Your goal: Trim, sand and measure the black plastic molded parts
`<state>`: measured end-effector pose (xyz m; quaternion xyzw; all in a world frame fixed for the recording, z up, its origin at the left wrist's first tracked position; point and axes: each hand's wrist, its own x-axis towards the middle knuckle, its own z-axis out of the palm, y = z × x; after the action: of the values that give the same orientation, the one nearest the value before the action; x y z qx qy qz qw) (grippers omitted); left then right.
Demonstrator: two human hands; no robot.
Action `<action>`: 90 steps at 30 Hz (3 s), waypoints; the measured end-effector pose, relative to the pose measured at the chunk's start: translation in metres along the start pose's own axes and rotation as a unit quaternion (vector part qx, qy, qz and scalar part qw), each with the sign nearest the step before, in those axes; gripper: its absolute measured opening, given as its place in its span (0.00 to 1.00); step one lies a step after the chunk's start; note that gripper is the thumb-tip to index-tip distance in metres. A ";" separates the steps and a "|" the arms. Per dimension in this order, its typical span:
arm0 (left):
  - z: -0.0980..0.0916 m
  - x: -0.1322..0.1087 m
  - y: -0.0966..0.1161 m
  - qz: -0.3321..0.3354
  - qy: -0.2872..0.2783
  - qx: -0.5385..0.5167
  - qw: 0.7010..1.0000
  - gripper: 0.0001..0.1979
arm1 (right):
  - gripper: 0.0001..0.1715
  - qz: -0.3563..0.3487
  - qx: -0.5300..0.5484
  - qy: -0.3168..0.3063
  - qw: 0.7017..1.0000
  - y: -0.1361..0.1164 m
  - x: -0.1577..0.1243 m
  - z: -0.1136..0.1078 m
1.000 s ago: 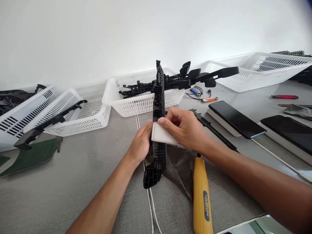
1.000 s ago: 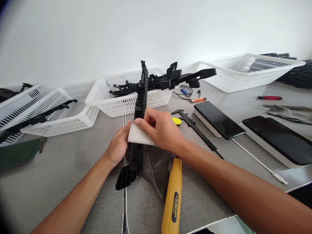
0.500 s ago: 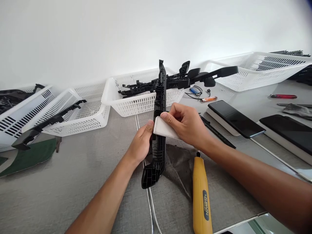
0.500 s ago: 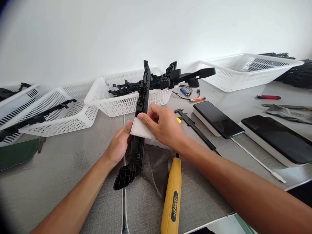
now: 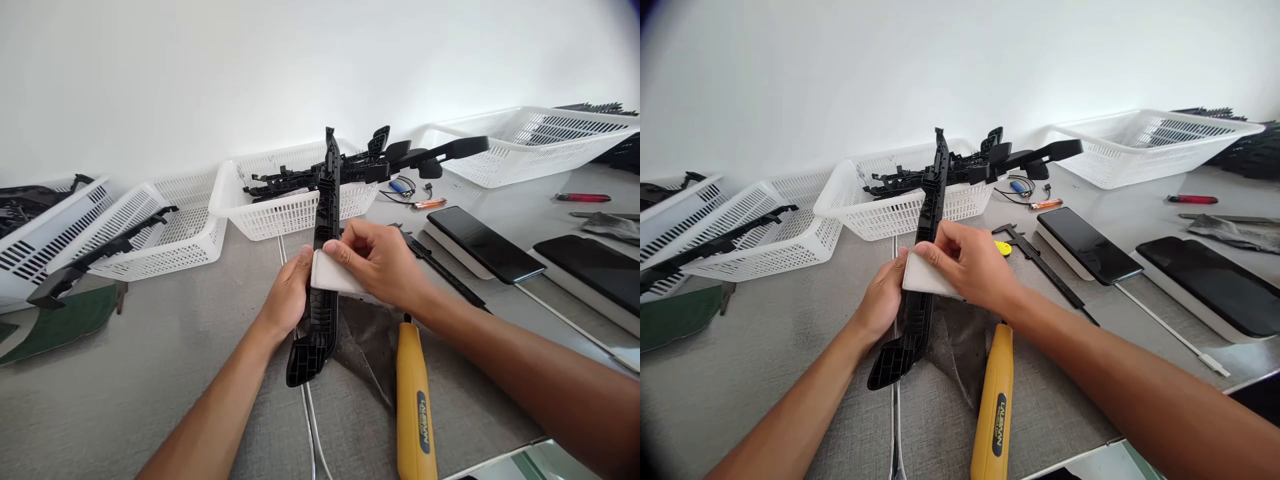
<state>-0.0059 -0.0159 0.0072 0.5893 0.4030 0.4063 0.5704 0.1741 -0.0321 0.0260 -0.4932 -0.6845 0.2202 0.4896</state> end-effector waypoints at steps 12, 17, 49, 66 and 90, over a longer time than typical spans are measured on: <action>0.000 -0.001 -0.001 -0.003 0.030 0.025 0.999 0.31 | 0.24 0.021 0.025 0.015 0.999 0.004 0.000 0.003; 0.000 0.001 -0.004 0.012 0.059 0.010 0.998 0.31 | 0.25 0.006 0.016 -0.014 1.000 0.004 -0.001 0.003; -0.001 0.002 -0.005 0.005 0.058 -0.004 0.998 0.33 | 0.30 0.003 0.014 -0.043 0.999 0.000 -0.001 0.003; 0.001 0.000 0.000 -0.003 0.067 0.006 0.998 0.33 | 0.28 0.022 0.026 -0.031 0.999 0.003 0.001 0.003; -0.003 0.003 -0.008 0.008 0.051 -0.043 0.998 0.30 | 0.28 0.001 0.031 -0.028 0.999 0.005 0.000 0.003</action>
<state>-0.0077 -0.0120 -0.0009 0.5460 0.4087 0.4571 0.5709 0.1734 -0.0294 0.0208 -0.4722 -0.6900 0.2557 0.4854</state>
